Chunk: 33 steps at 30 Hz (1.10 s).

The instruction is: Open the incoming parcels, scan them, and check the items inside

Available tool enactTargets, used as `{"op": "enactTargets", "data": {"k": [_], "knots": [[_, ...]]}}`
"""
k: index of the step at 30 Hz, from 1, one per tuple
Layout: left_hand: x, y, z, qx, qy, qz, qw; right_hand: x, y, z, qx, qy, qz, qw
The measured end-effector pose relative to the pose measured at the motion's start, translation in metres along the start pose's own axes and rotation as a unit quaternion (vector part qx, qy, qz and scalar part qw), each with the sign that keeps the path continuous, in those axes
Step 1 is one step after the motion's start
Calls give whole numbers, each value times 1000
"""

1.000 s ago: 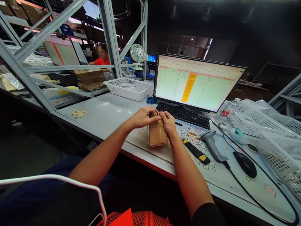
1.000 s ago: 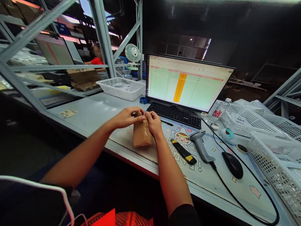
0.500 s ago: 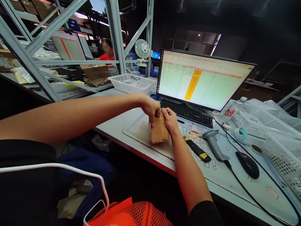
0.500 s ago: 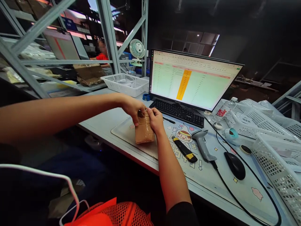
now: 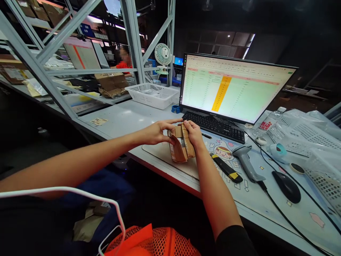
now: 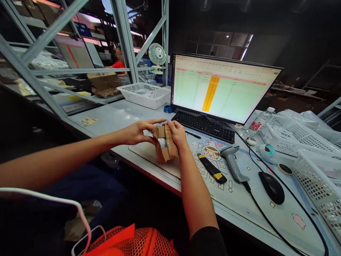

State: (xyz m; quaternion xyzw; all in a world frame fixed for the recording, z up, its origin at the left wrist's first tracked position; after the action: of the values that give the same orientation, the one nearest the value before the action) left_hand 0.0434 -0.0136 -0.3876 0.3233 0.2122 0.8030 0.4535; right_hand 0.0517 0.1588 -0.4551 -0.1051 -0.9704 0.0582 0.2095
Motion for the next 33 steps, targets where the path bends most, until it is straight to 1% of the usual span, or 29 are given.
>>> {"op": "enactTargets", "data": {"k": [3, 6, 9, 11, 13, 15, 17, 20, 22, 25, 27, 29, 31, 33], "knots": [[-17, 4, -13, -8, -15, 41, 999, 0, -2, 0, 14, -4, -8, 1000], [-35, 6, -23, 10, -22, 40, 999, 1, -3, 0, 22, -8, 4, 1000], [-49, 2, -29, 19, -20, 36, 999, 2, -4, 1, 16, -9, 6, 1000], [-53, -4, -33, 1, -21, 44, 999, 2, -5, 1, 8, -11, 5, 1000], [-53, -9, -36, -38, -24, 64, 997, 2, -5, 1, 5, -14, 10, 1000], [-51, -14, -39, -84, -22, 95, 992, 2, -5, 1, 8, -20, 10, 1000], [-49, -16, -41, -102, -19, 144, 984, 0, -5, 1, 16, -26, 5, 1000], [-51, -21, -40, -75, -18, 212, 974, -3, -6, 1, 29, -31, -5, 999], [-56, -28, -38, -58, -30, 234, 970, -5, -7, 0, 31, -31, -14, 999], [-67, -39, -31, -36, -66, 268, 960, -9, -12, -5, 18, -24, -37, 999], [-75, -45, -23, -7, -83, 297, 951, -14, -14, -14, -17, 3, -51, 999], [-80, -50, -13, 40, -83, 319, 943, -19, -12, -27, -75, 45, -55, 995], [-83, -53, -6, 98, -65, 345, 931, -26, -7, -39, -136, 77, -65, 986], [-87, -52, -4, 149, -28, 386, 910, -34, -1, -45, -195, 77, -85, 974]]}}
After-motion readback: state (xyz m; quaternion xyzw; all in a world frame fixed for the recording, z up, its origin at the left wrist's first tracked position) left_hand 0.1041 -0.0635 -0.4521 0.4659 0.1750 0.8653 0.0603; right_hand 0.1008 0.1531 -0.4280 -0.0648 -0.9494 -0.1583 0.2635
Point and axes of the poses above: each hand's wrist, its own x-axis towards the middle knuckle, its own y-axis out of the back of the hand, z = x × y, the point moved 6 cm from there along x, towards the middle knuckle, and after that the axes turned 4 degrees about y, right-handed, at the moved point
